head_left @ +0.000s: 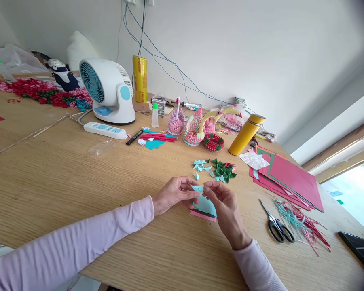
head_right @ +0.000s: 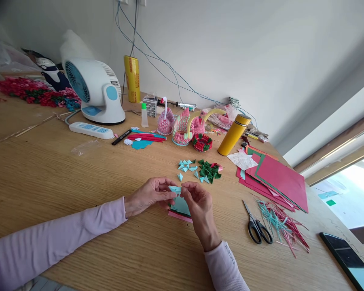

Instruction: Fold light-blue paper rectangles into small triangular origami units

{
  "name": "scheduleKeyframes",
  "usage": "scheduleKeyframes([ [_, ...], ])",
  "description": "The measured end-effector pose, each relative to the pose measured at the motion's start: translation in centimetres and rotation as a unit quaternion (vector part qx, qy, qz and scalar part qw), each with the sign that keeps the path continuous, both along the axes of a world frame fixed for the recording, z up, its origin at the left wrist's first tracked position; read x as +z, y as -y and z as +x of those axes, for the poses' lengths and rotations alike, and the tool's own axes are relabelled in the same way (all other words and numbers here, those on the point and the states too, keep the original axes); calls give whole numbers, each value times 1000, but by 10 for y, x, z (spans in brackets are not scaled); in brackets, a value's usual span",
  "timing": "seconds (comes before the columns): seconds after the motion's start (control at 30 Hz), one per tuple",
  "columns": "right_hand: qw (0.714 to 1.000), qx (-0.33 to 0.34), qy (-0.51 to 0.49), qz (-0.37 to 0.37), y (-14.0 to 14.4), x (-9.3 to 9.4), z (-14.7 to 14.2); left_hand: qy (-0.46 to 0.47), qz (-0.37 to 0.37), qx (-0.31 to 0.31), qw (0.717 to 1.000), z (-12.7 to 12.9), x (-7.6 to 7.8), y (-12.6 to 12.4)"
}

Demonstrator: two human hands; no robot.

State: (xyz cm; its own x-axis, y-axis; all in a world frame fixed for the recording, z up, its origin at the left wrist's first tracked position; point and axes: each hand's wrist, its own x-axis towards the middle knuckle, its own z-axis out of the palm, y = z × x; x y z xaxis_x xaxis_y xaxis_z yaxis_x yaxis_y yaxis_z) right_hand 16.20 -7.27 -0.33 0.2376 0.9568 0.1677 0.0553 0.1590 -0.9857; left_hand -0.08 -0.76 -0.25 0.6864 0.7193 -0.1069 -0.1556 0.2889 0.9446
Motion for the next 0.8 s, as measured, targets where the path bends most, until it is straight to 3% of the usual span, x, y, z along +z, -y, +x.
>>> scheduleKeyframes([
  [0.13, 1000, -16, 20, 9, 0, -3, -1, 20, -13, 17, 1000, 1, 0, 2],
  [0.37, 974, -32, 223, 36, 0, 0, -2, -33, 58, 24, 997, 1, 1, 3],
  [0.6, 996, 24, 57, -57, 0, 4, 0, 11, -13, 45, 999, 0, 2, 0],
  [0.8, 993, 47, -42, -95, -1, 6, -1, 21, 2, 56, 998, 0, -3, -3],
])
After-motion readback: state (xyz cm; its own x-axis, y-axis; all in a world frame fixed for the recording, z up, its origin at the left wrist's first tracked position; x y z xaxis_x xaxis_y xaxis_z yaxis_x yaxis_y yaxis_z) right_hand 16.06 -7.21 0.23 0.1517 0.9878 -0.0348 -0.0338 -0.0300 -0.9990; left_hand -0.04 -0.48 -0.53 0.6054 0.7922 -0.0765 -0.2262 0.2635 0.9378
